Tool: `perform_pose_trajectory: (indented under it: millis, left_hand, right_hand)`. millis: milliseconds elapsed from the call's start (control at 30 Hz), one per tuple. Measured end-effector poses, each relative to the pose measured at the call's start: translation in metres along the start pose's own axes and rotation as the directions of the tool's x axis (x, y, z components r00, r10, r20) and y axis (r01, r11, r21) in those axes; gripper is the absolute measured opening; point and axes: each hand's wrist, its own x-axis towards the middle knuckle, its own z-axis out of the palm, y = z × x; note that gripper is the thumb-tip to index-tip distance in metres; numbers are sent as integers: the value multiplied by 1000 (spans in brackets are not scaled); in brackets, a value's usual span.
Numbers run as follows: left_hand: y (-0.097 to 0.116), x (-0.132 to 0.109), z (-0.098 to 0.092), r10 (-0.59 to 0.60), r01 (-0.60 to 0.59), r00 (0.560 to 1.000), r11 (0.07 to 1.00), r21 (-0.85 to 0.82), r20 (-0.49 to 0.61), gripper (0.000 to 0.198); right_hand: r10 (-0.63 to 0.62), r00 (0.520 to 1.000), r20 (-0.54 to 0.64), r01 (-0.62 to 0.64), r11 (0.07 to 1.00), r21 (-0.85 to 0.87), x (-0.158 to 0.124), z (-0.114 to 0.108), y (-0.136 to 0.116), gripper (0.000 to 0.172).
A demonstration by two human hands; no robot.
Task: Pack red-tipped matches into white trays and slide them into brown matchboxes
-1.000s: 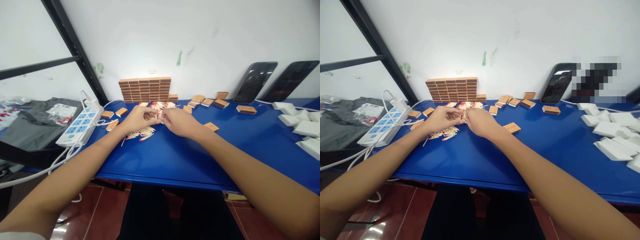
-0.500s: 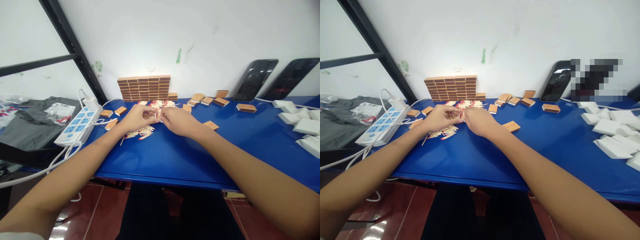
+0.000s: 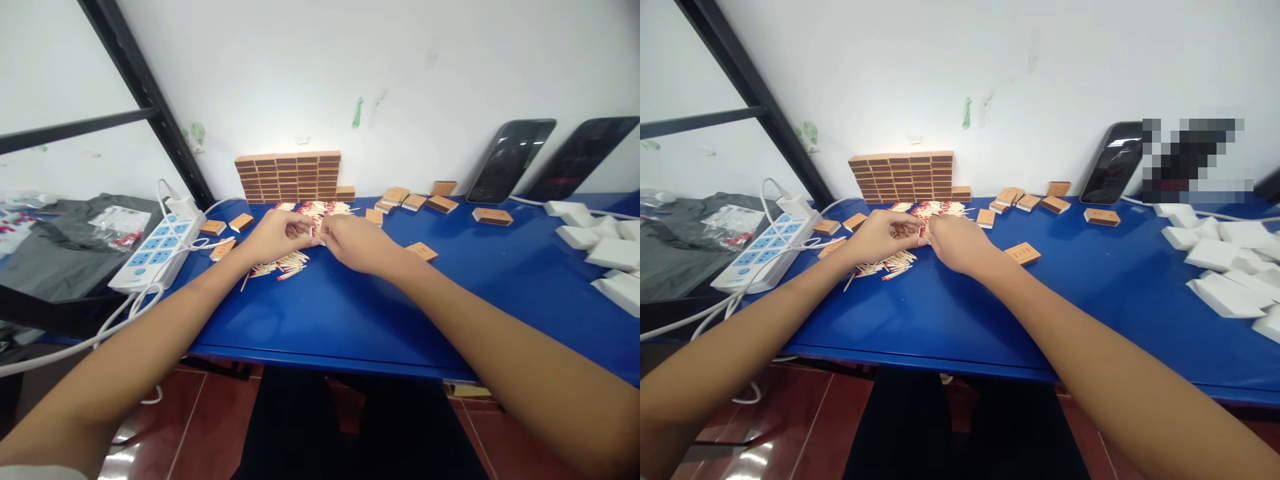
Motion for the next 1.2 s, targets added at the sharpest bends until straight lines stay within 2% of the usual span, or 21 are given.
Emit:
perform_pose_trajectory:
  millis: [267,1200]
  left_hand:
    - [-5,0,1,28,-28,1000,1000,-14,-3,35]
    - [-1,0,0,24,-24,1000,999,20,3,33]
  right_hand:
    - [-7,1000,3,7,999,-31,-1,-1,-1,26]
    - [-21,1000,15,22,996,-91,-2,-1,-2,28]
